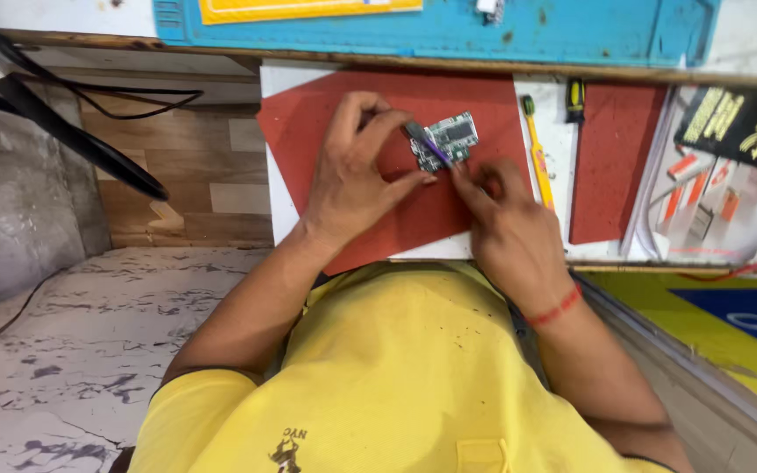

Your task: The person cleans a small green circuit board by scrubbing it with a toothbrush and then using a handheld vacuum to remove debris. The task is performed on a red mat on a workbench.

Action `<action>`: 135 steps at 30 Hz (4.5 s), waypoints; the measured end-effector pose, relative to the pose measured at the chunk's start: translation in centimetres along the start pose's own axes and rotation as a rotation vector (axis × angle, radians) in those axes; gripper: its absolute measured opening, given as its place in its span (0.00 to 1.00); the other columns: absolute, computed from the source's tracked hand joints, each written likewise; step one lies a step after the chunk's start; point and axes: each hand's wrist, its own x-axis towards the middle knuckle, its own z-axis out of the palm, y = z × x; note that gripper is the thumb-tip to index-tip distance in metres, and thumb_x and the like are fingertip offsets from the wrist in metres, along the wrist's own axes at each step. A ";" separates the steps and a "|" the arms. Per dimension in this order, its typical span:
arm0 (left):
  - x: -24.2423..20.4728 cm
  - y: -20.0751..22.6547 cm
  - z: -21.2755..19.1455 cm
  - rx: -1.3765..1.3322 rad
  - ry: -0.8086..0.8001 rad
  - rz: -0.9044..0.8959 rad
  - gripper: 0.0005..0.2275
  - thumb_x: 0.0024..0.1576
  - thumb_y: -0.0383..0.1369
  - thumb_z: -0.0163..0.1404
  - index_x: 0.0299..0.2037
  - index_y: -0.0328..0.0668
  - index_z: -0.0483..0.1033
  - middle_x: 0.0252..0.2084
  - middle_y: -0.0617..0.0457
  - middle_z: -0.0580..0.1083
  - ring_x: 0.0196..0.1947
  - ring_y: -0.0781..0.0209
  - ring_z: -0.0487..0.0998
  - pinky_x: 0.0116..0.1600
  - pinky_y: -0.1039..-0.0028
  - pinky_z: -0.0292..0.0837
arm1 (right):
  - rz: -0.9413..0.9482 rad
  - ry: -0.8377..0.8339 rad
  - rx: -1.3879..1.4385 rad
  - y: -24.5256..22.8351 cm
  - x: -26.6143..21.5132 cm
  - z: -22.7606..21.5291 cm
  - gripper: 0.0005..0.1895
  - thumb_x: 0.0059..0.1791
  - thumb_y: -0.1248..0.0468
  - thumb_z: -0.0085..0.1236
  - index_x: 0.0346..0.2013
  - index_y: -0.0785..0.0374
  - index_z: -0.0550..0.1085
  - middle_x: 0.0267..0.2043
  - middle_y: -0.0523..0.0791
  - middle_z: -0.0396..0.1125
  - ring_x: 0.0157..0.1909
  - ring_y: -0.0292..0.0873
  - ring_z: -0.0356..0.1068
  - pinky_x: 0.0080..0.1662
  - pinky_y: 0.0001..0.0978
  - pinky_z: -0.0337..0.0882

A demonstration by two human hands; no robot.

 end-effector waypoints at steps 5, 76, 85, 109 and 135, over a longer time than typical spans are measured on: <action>0.4 0.8 -0.2 -0.020 0.005 -0.020 0.29 0.39 0.34 0.75 0.51 0.37 0.75 0.52 0.45 0.67 0.51 0.48 0.73 0.56 0.64 0.73 | 0.105 -0.031 -0.006 -0.6 -2.1 -1.0 0.27 0.46 0.74 0.52 0.59 0.55 0.76 0.48 0.48 0.68 0.34 0.52 0.73 0.34 0.46 0.73; 0.7 1.7 -0.3 0.133 -0.019 0.035 0.23 0.44 0.38 0.71 0.46 0.38 0.78 0.48 0.49 0.71 0.48 0.52 0.73 0.54 0.60 0.68 | 0.204 0.088 -0.003 0.7 -1.1 0.4 0.30 0.46 0.75 0.53 0.64 0.58 0.72 0.51 0.50 0.65 0.37 0.55 0.72 0.34 0.47 0.73; 0.5 1.5 -0.4 0.173 -0.039 0.065 0.19 0.46 0.39 0.70 0.43 0.39 0.81 0.45 0.50 0.71 0.47 0.50 0.72 0.52 0.60 0.67 | 0.110 0.140 0.037 0.7 -2.1 0.8 0.30 0.47 0.75 0.52 0.65 0.59 0.71 0.51 0.52 0.65 0.42 0.57 0.73 0.37 0.46 0.75; 0.7 1.8 -0.4 0.131 -0.024 0.015 0.24 0.42 0.37 0.72 0.48 0.39 0.78 0.48 0.49 0.71 0.51 0.50 0.74 0.55 0.59 0.68 | -0.022 0.081 0.050 1.2 -0.9 0.3 0.31 0.43 0.76 0.54 0.62 0.58 0.74 0.50 0.49 0.65 0.39 0.52 0.73 0.33 0.44 0.74; 0.6 1.0 -0.3 0.125 -0.045 0.050 0.29 0.42 0.38 0.74 0.52 0.38 0.77 0.51 0.47 0.70 0.52 0.48 0.73 0.57 0.59 0.70 | 0.059 0.071 0.023 -0.2 -0.6 1.0 0.29 0.49 0.74 0.50 0.66 0.57 0.71 0.52 0.49 0.65 0.37 0.56 0.73 0.36 0.47 0.74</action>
